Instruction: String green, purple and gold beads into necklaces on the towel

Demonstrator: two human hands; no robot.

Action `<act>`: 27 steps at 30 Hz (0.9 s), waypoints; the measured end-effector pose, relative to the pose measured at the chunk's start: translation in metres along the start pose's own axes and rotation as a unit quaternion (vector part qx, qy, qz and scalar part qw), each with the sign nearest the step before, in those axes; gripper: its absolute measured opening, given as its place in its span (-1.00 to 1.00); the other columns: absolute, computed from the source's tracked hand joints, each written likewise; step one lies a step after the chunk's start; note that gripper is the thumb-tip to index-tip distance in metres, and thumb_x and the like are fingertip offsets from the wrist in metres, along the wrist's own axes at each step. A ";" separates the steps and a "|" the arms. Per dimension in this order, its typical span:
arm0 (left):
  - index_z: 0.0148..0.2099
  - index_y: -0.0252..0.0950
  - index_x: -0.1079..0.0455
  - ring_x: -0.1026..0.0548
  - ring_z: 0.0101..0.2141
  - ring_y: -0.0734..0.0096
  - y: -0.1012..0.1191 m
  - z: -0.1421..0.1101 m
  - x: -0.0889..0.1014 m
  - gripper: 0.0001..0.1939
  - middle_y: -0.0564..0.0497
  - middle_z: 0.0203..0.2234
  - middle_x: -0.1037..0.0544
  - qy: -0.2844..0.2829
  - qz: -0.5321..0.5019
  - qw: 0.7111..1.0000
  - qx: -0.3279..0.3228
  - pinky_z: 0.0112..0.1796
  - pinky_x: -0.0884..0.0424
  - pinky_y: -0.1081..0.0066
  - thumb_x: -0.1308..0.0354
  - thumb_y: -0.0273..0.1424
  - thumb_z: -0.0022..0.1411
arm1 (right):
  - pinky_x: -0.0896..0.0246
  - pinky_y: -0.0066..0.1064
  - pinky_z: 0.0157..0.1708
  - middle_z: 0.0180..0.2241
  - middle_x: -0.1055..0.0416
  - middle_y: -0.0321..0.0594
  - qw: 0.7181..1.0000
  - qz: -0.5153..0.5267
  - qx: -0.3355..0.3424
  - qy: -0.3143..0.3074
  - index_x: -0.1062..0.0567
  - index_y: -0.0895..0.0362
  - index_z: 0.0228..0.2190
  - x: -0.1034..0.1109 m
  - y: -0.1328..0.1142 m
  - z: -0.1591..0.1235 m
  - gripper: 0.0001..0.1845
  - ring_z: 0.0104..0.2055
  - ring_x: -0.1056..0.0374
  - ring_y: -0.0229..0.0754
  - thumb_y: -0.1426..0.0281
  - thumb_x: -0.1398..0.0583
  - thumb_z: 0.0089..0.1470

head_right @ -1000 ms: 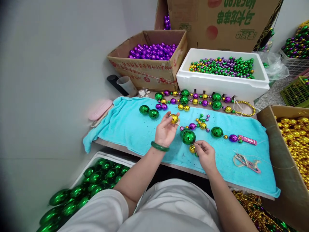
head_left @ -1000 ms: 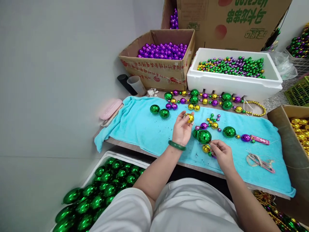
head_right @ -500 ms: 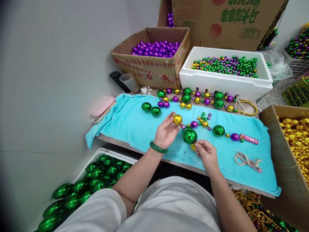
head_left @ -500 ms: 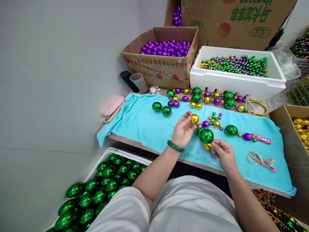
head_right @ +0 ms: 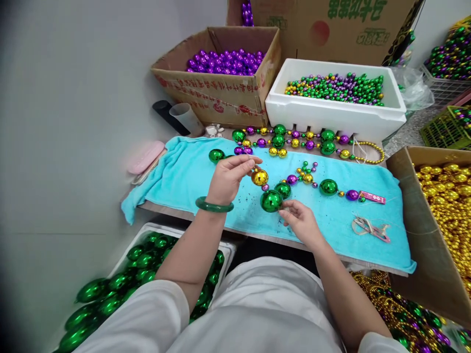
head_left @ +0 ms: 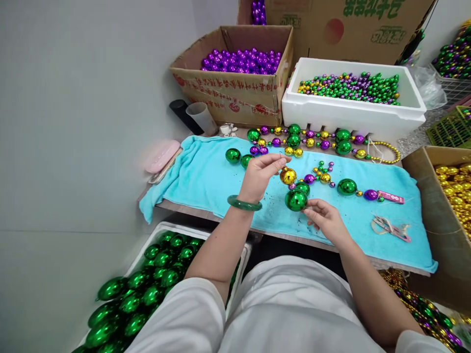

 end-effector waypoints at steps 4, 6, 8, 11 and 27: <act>-0.39 -0.28 -0.56 -0.47 -0.46 0.47 0.029 0.004 -0.004 -0.94 -0.01 -0.51 -0.57 -0.025 0.065 0.997 -0.035 -0.48 -0.29 0.50 -0.27 -0.42 0.08 | -0.08 -0.45 -0.57 -0.69 -0.26 -0.39 0.987 -0.092 0.099 0.087 -0.53 0.14 -0.32 0.005 -0.029 0.008 -0.74 -0.61 -0.18 -0.32 0.22 -0.24 0.00; -0.40 -0.30 -0.55 -0.46 -0.48 0.49 0.040 0.003 -0.011 -0.96 0.00 -0.54 -0.55 -0.027 0.067 0.997 -0.037 -0.49 -0.29 0.50 -0.27 -0.46 0.07 | -0.09 -0.45 -0.57 -0.56 -0.39 -0.32 0.982 -0.060 0.150 0.100 -0.53 0.13 -0.30 0.003 -0.050 0.014 -0.75 -0.58 -0.22 -0.32 0.25 -0.23 0.00; -0.41 -0.30 -0.54 -0.46 -0.49 0.50 0.048 0.002 -0.019 -0.96 0.01 -0.54 -0.54 -0.030 0.054 0.997 -0.037 -0.49 -0.31 0.50 -0.27 -0.49 0.07 | -0.09 -0.47 -0.59 -0.35 -0.50 -0.23 0.983 -0.016 0.171 0.069 -0.51 0.11 -0.23 -0.004 -0.066 0.021 -0.72 -0.52 -0.29 -0.32 0.26 -0.24 -0.02; -0.39 -0.30 -0.52 -0.48 -0.46 0.48 0.057 0.003 -0.027 -0.99 0.04 -0.53 -0.51 -0.023 0.016 0.999 -0.034 -0.47 -0.34 0.50 -0.28 -0.50 0.07 | -0.09 -0.49 -0.62 -0.30 -0.52 -0.20 0.990 0.019 0.138 -0.007 -0.52 0.11 -0.27 -0.018 -0.075 0.034 -0.72 -0.51 -0.33 -0.31 0.25 -0.25 -0.05; 0.05 -0.15 -0.35 -0.44 -0.18 0.47 0.060 0.006 -0.023 -0.71 0.02 -0.18 -0.47 -0.049 -0.022 0.985 -0.162 -0.19 -0.36 0.45 -0.10 -0.37 0.27 | -0.03 -0.57 -0.69 -0.49 -0.45 -0.34 0.983 0.028 0.171 -0.061 -0.31 0.08 -0.37 -0.018 -0.103 0.047 -0.73 -0.64 -0.23 -0.42 0.17 -0.21 0.04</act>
Point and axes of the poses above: each hand's wrist, its own z-axis towards the middle knuckle, its own x-axis out of the back of the hand, y = z × x, the point moved 4 cm from there along z, towards the middle knuckle
